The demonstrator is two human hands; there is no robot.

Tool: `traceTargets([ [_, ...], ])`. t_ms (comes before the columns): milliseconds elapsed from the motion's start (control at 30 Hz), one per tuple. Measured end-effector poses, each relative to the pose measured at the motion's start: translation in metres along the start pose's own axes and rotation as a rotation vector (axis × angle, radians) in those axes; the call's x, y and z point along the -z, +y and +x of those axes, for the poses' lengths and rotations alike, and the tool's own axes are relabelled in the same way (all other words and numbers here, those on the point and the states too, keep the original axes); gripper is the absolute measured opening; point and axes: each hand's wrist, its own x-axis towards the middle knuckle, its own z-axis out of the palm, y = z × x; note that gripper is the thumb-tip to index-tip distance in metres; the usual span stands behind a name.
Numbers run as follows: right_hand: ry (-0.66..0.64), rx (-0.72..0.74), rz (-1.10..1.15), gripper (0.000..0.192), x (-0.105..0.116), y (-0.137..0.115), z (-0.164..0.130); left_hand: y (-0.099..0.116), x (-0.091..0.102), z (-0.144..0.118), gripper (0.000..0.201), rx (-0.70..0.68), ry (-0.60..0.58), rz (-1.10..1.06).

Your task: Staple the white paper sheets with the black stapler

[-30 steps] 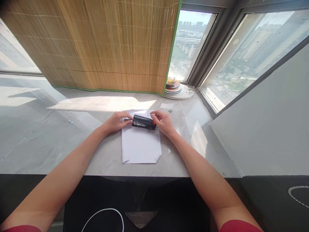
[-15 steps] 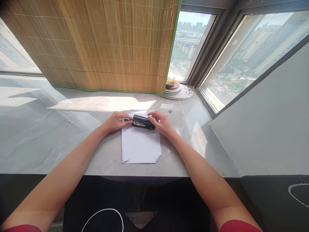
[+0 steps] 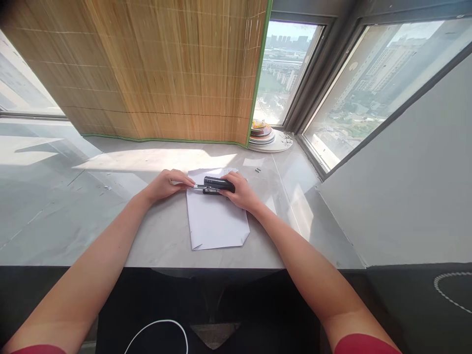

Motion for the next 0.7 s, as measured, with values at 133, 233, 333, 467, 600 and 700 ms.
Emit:
traceTargets([
  [133, 0.072, 0.02, 0.118, 0.019, 0.005, -0.003, 0.0, 0.013, -0.005, 0.004, 0.015, -0.006, 0.106, -0.074],
  [233, 0.077, 0.007, 0.219, 0.024, 0.005, -0.009, 0.0, 0.021, -0.015, 0.01, 0.029, -0.032, 0.209, -0.169],
  [333, 0.012, 0.022, 0.259, 0.032, 0.004, -0.016, -0.001, 0.024, -0.027, 0.017, 0.049, -0.068, 0.201, -0.241],
  [467, -0.025, 0.028, 0.233, 0.037, 0.006, -0.022, -0.001, 0.026, -0.038, 0.02, 0.052, -0.067, 0.193, -0.211],
  [600, -0.035, 0.052, 0.196, 0.034, 0.007, -0.026, -0.002, 0.03, -0.037, 0.019, 0.048, -0.08, 0.134, -0.134],
  [700, -0.023, 0.045, 0.201, 0.032, 0.007, -0.027, -0.001, 0.031, -0.033, 0.02, 0.051, -0.078, 0.164, -0.084],
])
